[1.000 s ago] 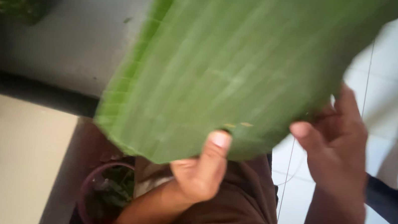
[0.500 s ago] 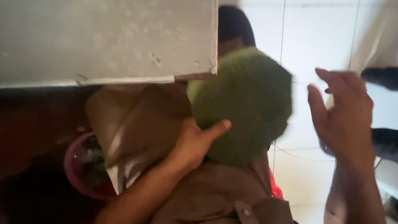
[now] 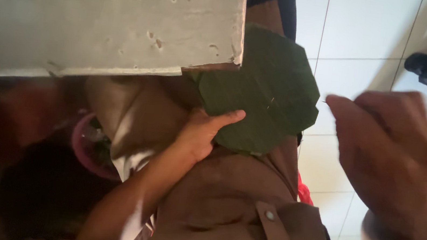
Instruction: The person folds a banana leaf into a cylindrical container, secures it with a toothpick, and trims the edges with scissors. They then place the finished container on the counter and begin folding another leaf.
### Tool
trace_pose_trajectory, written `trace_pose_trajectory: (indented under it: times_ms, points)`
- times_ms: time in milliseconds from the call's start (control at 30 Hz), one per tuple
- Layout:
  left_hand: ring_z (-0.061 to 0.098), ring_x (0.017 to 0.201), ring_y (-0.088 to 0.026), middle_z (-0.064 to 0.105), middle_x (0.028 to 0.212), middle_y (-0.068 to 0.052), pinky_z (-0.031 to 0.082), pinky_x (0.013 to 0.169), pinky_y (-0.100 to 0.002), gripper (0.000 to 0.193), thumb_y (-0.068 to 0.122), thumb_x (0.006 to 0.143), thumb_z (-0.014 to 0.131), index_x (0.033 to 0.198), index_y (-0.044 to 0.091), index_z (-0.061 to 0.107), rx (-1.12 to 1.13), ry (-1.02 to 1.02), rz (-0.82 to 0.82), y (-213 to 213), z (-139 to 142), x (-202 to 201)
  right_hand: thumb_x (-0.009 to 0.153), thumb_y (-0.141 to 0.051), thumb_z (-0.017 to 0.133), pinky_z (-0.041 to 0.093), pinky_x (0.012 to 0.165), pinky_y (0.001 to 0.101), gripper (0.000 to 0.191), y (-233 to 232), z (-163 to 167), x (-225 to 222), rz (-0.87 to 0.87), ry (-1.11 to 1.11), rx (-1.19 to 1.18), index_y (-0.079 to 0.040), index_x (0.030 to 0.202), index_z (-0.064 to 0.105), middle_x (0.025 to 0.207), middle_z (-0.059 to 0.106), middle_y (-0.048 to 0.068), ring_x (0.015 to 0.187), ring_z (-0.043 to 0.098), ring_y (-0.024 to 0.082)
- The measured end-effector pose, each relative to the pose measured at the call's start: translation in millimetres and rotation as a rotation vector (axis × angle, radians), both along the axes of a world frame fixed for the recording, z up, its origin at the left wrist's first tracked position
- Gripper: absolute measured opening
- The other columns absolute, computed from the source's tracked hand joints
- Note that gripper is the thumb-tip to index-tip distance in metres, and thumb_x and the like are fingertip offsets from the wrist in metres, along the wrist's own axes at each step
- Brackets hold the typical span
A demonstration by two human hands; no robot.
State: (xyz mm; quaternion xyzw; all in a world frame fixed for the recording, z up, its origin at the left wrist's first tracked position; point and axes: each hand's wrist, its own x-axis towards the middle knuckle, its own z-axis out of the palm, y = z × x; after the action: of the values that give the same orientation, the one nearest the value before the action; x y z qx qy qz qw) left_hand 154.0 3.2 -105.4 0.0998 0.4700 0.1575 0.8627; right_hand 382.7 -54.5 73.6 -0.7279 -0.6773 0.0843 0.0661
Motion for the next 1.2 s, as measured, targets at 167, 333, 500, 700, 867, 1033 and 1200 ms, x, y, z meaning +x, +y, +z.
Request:
trace_pose_trajectory:
  times_ms: [167, 333, 500, 700, 867, 1033, 1200]
  points:
    - [0.071, 0.106, -0.024, 0.073, 0.119, -0.014, 0.058, 0.093, -0.037, 0.044, 0.005, 0.081, 0.080, 0.121, -0.006, 0.067, -0.036, 0.011, -0.030, -4, -7, 3, 0.092, -0.009, 0.073, 0.055, 0.074, 0.0401, 0.013, 14, -64, -14, -0.055, 0.541, -0.183, -0.007, 0.104, 0.075, 0.096, 0.068, 0.012, 0.089, 0.067, 0.031]
    - [0.071, 0.105, -0.024, 0.074, 0.117, -0.015, 0.058, 0.091, -0.035, 0.041, 0.006, 0.084, 0.079, 0.121, -0.008, 0.069, -0.054, 0.054, -0.069, -4, -13, 2, 0.089, -0.009, 0.074, 0.055, 0.074, 0.0419, 0.010, 6, -104, -24, -0.097, 0.545, -0.243, -0.007, 0.098, 0.076, 0.092, 0.069, 0.011, 0.088, 0.068, 0.033]
    - [0.071, 0.103, -0.023, 0.074, 0.114, -0.013, 0.058, 0.088, -0.036, 0.041, 0.008, 0.083, 0.079, 0.120, -0.006, 0.068, -0.052, 0.069, -0.108, -3, -16, 4, 0.089, -0.009, 0.073, 0.055, 0.077, 0.0426, 0.009, 8, -100, -32, -0.116, 0.538, -0.213, -0.006, 0.097, 0.076, 0.092, 0.068, 0.013, 0.090, 0.067, 0.034]
    - [0.071, 0.102, -0.023, 0.074, 0.116, -0.015, 0.058, 0.088, -0.035, 0.041, 0.009, 0.084, 0.079, 0.121, -0.006, 0.069, -0.091, 0.021, -0.107, -2, -18, 5, 0.090, -0.008, 0.072, 0.054, 0.075, 0.0439, 0.009, 16, -96, -36, -0.123, 0.511, -0.283, -0.004, 0.097, 0.075, 0.089, 0.067, 0.014, 0.087, 0.066, 0.036]
    - [0.070, 0.104, -0.021, 0.073, 0.118, -0.013, 0.058, 0.090, -0.033, 0.047, 0.015, 0.082, 0.080, 0.123, -0.003, 0.066, 0.054, 0.098, -0.162, -1, -17, 7, 0.090, -0.007, 0.071, 0.054, 0.073, 0.0446, 0.008, 22, -95, -37, -0.105, 0.495, -0.291, -0.004, 0.096, 0.075, 0.087, 0.066, 0.014, 0.086, 0.066, 0.036]
    - [0.071, 0.101, -0.021, 0.074, 0.116, -0.015, 0.058, 0.087, -0.033, 0.051, 0.023, 0.083, 0.080, 0.122, -0.007, 0.068, 0.139, 0.167, -0.270, 5, -12, 9, 0.087, -0.007, 0.071, 0.053, 0.074, 0.0455, 0.008, 26, -95, -36, -0.046, 0.461, -0.289, -0.004, 0.094, 0.074, 0.087, 0.066, 0.015, 0.087, 0.065, 0.037]
    - [0.072, 0.098, -0.020, 0.077, 0.113, -0.015, 0.059, 0.084, -0.032, 0.049, 0.026, 0.087, 0.078, 0.120, -0.009, 0.071, 0.205, 0.244, -0.395, 8, -8, 9, 0.087, -0.008, 0.073, 0.055, 0.071, 0.0436, 0.005, 31, -100, -33, -0.059, 0.461, -0.337, -0.005, 0.090, 0.075, 0.087, 0.068, 0.014, 0.080, 0.067, 0.035]
